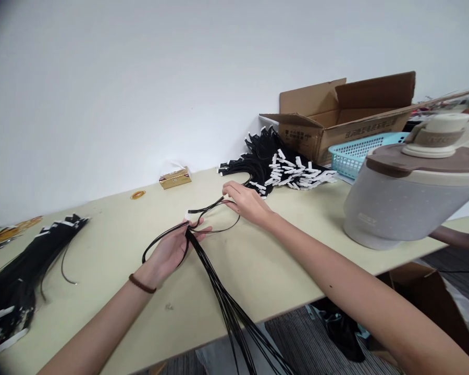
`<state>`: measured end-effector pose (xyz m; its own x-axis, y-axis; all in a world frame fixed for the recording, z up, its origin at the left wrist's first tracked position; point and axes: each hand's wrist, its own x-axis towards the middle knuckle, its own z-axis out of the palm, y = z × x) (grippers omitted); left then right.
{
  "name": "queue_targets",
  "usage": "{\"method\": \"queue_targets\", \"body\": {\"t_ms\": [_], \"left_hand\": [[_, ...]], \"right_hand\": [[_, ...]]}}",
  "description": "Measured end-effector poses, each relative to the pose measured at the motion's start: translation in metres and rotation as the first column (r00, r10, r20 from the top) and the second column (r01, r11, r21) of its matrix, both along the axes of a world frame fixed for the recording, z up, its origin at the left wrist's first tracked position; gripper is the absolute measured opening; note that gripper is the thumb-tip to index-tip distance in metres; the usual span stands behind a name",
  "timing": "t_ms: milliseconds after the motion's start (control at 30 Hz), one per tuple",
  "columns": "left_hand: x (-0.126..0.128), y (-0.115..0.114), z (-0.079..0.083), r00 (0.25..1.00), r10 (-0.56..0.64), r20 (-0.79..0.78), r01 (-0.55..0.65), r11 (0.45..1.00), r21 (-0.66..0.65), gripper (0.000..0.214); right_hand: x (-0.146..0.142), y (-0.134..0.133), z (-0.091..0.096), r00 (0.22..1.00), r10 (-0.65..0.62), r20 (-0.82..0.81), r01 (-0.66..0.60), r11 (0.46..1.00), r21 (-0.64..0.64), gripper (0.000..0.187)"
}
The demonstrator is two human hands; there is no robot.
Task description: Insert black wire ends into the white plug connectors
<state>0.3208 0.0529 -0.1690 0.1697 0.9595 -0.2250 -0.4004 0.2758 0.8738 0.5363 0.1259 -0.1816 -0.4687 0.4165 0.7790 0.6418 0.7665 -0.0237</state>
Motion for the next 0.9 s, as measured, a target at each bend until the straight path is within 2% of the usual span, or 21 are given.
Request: {"method": "queue_targets", "body": {"t_ms": [133,300,533,667,800,900], "left_hand": [[-0.001,0.0,-0.001,1.0,-0.03,-0.004,0.03,0.999,0.009,0.014],[-0.002,0.0,-0.002,0.999,-0.044,-0.004,0.044,0.998,0.038,0.018],[-0.003,-0.001,-0.001,0.995,-0.094,-0.042,0.094,0.996,0.002,0.02],[-0.002,-0.002,-0.001,0.993,-0.104,-0.061,0.105,0.994,0.003,0.018],[-0.002,-0.002,-0.003,0.995,-0.092,0.027,0.091,0.996,0.019,0.019],[-0.002,-0.001,-0.004,0.994,-0.058,0.093,0.056,0.998,0.028,0.014]], "right_hand": [[0.005,0.002,0.003,1.0,-0.02,0.021,0.019,0.998,0.066,0.013],[0.008,0.004,0.004,0.999,-0.016,0.038,0.013,0.998,0.069,0.017],[0.009,0.007,0.0,0.995,-0.088,0.053,0.078,0.984,0.162,0.02],[0.009,0.009,-0.001,0.993,-0.109,0.042,0.1,0.98,0.173,0.02],[0.007,0.006,0.0,0.995,-0.07,0.064,0.059,0.985,0.16,0.017],[-0.002,-0.008,0.005,0.997,-0.018,0.076,0.004,0.982,0.187,0.019]]}}
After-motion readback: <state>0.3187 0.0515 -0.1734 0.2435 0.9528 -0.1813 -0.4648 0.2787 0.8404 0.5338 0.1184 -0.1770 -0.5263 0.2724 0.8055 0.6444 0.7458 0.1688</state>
